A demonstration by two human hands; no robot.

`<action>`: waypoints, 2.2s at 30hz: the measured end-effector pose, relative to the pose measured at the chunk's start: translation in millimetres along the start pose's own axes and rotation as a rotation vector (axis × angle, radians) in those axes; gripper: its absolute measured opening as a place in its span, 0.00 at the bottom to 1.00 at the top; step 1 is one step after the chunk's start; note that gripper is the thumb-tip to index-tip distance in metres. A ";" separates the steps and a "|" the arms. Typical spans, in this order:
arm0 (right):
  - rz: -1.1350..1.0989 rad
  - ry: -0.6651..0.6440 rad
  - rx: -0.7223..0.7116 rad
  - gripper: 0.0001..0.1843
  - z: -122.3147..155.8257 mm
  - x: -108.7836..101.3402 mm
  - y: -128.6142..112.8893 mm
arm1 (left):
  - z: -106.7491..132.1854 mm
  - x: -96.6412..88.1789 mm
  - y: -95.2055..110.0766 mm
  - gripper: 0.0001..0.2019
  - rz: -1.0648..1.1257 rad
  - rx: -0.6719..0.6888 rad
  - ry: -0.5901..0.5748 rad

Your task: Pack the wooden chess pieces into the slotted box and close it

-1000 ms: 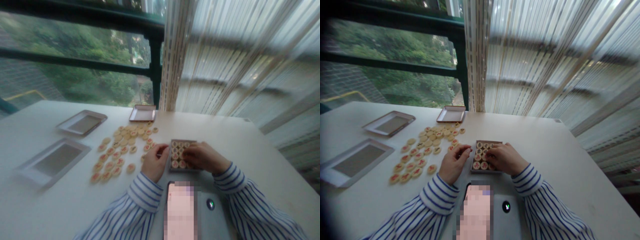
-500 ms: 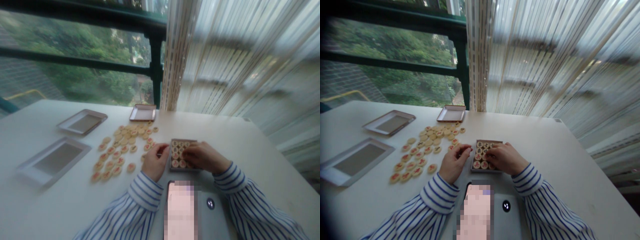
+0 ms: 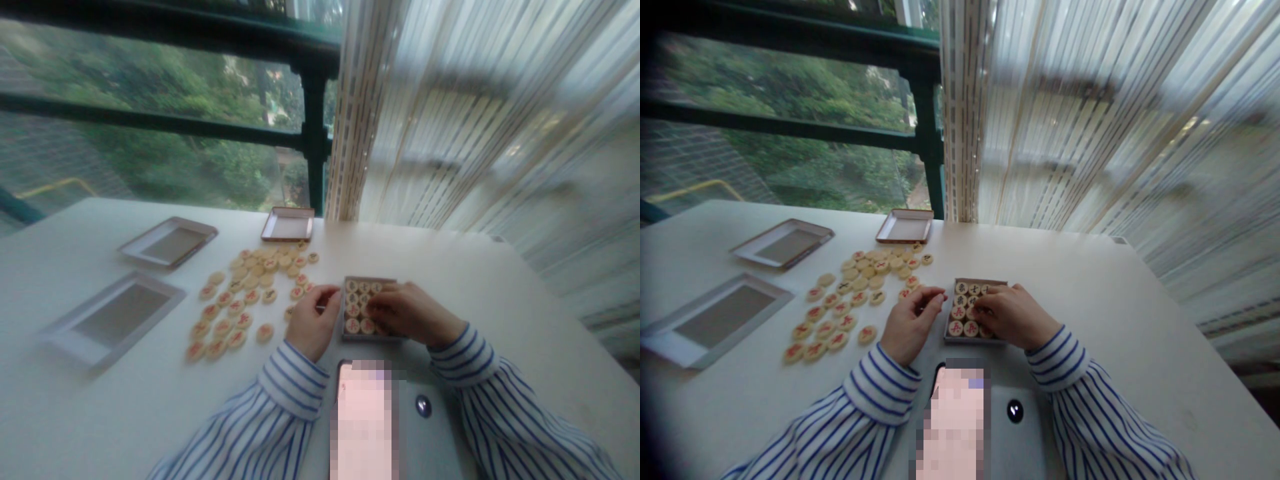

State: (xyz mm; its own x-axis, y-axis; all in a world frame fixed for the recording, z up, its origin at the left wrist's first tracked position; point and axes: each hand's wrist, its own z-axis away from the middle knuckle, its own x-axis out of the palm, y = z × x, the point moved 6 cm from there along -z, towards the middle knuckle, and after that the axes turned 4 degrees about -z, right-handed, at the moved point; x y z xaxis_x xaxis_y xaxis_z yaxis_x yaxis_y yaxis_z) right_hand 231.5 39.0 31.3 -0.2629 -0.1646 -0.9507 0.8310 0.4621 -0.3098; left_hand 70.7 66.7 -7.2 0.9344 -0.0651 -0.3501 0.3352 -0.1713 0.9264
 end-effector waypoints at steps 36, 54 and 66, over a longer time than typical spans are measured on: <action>-0.015 0.025 0.010 0.10 4.7 -6.6 5.4 | 0.3 -1.4 2.0 0.13 -0.014 0.015 0.003; -0.001 -0.029 -0.032 0.11 7.3 -6.7 -14.8 | 0.8 -1.5 0.9 0.13 0.011 0.008 0.011; 0.009 -0.029 -0.029 0.12 6.6 -5.4 -16.1 | 0.7 -1.4 2.5 0.13 0.022 -0.006 0.014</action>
State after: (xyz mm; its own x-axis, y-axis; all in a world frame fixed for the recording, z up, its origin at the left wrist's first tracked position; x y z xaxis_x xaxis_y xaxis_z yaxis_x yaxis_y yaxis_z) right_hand 222.8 26.7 41.5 -0.2406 -0.1854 -0.9528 0.8188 0.4883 -0.3018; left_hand 70.1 65.7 -4.4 0.9432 -0.0546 -0.3278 0.3154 -0.1642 0.9346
